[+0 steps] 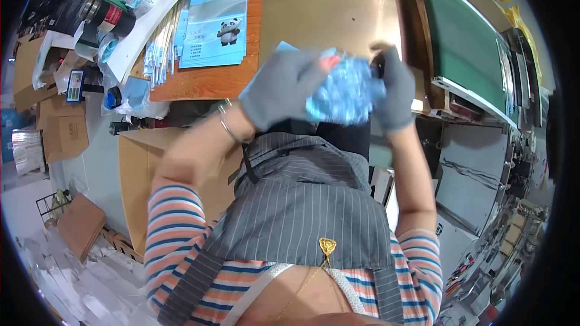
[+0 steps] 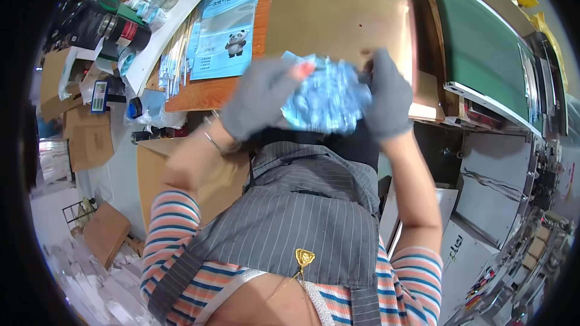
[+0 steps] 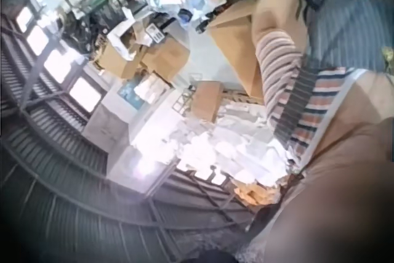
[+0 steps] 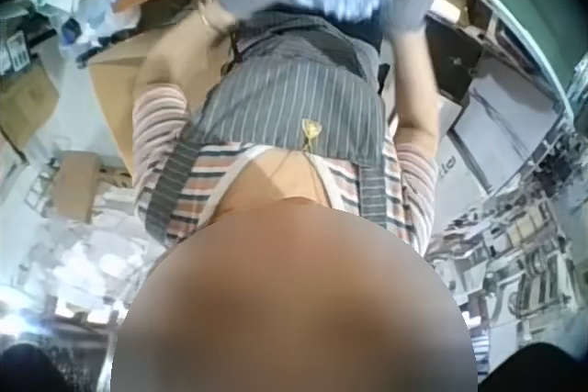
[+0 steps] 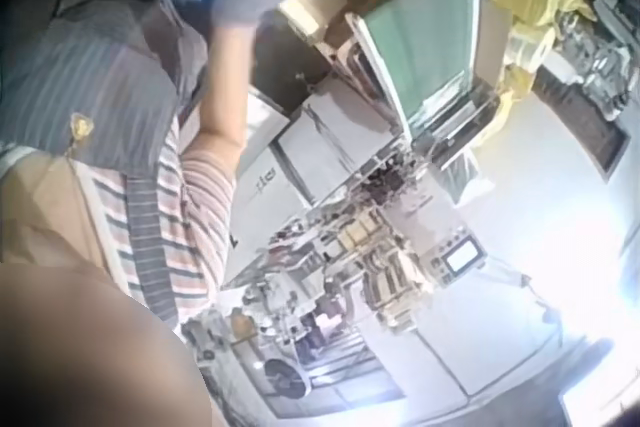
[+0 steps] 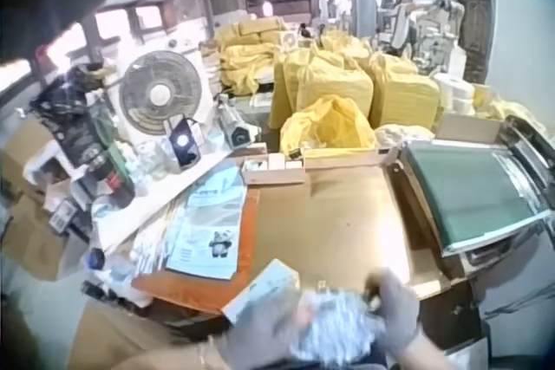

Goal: Bundling wooden sticks into plastic sleeves, operating a sorting machine, and packing finished bundles into taped cardboard boxes.

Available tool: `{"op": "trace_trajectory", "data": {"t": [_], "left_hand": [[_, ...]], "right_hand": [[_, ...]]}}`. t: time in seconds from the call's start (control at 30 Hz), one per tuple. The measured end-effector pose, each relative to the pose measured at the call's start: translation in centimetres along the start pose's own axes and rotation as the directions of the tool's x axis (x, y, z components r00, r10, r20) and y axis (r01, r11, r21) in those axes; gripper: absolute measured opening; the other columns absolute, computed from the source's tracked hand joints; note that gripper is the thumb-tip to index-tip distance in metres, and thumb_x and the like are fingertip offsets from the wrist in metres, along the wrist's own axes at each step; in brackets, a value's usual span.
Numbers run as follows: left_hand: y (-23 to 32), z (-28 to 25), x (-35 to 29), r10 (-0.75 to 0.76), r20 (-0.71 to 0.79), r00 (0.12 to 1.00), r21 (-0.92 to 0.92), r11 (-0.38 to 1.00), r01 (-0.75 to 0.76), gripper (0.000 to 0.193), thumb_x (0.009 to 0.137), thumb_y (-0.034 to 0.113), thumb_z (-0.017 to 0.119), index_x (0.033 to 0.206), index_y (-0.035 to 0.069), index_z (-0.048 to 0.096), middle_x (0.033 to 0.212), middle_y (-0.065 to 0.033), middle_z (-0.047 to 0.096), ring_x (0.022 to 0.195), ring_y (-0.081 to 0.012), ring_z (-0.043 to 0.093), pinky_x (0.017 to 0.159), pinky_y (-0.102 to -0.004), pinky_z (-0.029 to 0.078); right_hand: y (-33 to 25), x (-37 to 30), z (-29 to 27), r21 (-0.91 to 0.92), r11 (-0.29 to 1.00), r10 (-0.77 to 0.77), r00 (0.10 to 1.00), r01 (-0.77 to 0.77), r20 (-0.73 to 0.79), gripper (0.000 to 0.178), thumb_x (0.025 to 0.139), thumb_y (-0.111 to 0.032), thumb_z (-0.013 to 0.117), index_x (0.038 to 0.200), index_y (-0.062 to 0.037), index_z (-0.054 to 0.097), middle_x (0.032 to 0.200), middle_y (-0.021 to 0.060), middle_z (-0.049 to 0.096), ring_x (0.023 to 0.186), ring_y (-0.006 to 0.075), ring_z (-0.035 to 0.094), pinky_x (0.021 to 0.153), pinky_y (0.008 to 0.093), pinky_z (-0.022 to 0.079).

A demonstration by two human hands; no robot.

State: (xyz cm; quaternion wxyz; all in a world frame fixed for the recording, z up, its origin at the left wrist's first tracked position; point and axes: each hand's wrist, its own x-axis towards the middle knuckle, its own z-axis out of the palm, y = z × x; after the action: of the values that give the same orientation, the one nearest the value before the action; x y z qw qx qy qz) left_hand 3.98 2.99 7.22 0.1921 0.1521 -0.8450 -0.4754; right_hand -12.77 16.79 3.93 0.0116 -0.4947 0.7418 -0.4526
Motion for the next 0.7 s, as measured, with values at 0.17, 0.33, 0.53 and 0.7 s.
{"op": "trace_trajectory", "data": {"t": [0.17, 0.33, 0.53, 0.7], "left_hand": [[2.5, -8.7, 4.5, 0.363, 0.008, 0.932, 0.481, 0.815, -0.322, 0.03, 0.085, 0.03, 0.06, 0.074, 0.002, 0.061, 0.061, -0.0174, 0.054, 0.055, -0.0305, 0.054, 0.053, -0.037, 0.043], [0.3, -10.6, 1.3, 0.06, 0.117, 0.991, 0.103, 0.992, -0.072, 0.035, 0.085, 0.038, 0.061, 0.076, 0.004, 0.064, 0.07, -0.0133, 0.063, 0.063, -0.0255, 0.062, 0.059, -0.035, 0.048], [-13.9, 6.3, -6.9, 0.139, 0.258, 0.956, -0.874, -0.388, 0.293, 0.052, 0.092, 0.049, 0.052, 0.122, 0.007, 0.053, 0.109, -0.009, 0.063, 0.094, -0.0198, 0.062, 0.083, -0.0355, 0.052], [-5.3, 0.4, -14.9, -0.242, -0.502, 0.831, -0.864, 0.182, -0.469, 0.037, 0.093, 0.028, 0.058, 0.124, 0.008, 0.054, 0.11, -0.0051, 0.063, 0.098, -0.0152, 0.06, 0.088, -0.0306, 0.049]], "right_hand": [[-4.5, 5.3, -2.9, 0.272, 0.951, -0.149, 0.989, 0.15, -0.026, 0.009, 0.09, -0.001, 0.051, 0.095, -0.001, 0.057, 0.073, 0.0022, 0.056, 0.059, 0.0059, 0.051, 0.053, 0.0199, 0.04], [-7.6, 7.5, -3.3, 0.116, 0.983, 0.096, 0.934, -0.144, 0.344, 0.014, 0.09, -0.004, 0.049, 0.096, 0.0005, 0.061, 0.076, 0.0027, 0.059, 0.061, 0.0093, 0.054, 0.055, 0.0215, 0.045], [-13.6, 3.5, 2.9, 0.342, 0.887, -0.43, 0.822, 0.309, 0.373, 0.021, 0.091, -0.014, 0.047, 0.084, -0.0006, 0.061, 0.077, 0.0119, 0.062, 0.068, 0.0227, 0.059, 0.065, 0.0306, 0.046], [-20.2, -0.5, 6.3, 0.661, 0.645, -0.754, 0.459, 0.384, 0.47, 0.014, 0.084, -0.01, 0.055, 0.094, -0.0045, 0.062, 0.091, 0.0176, 0.063, 0.08, 0.0313, 0.062, 0.074, 0.0369, 0.048]]}}
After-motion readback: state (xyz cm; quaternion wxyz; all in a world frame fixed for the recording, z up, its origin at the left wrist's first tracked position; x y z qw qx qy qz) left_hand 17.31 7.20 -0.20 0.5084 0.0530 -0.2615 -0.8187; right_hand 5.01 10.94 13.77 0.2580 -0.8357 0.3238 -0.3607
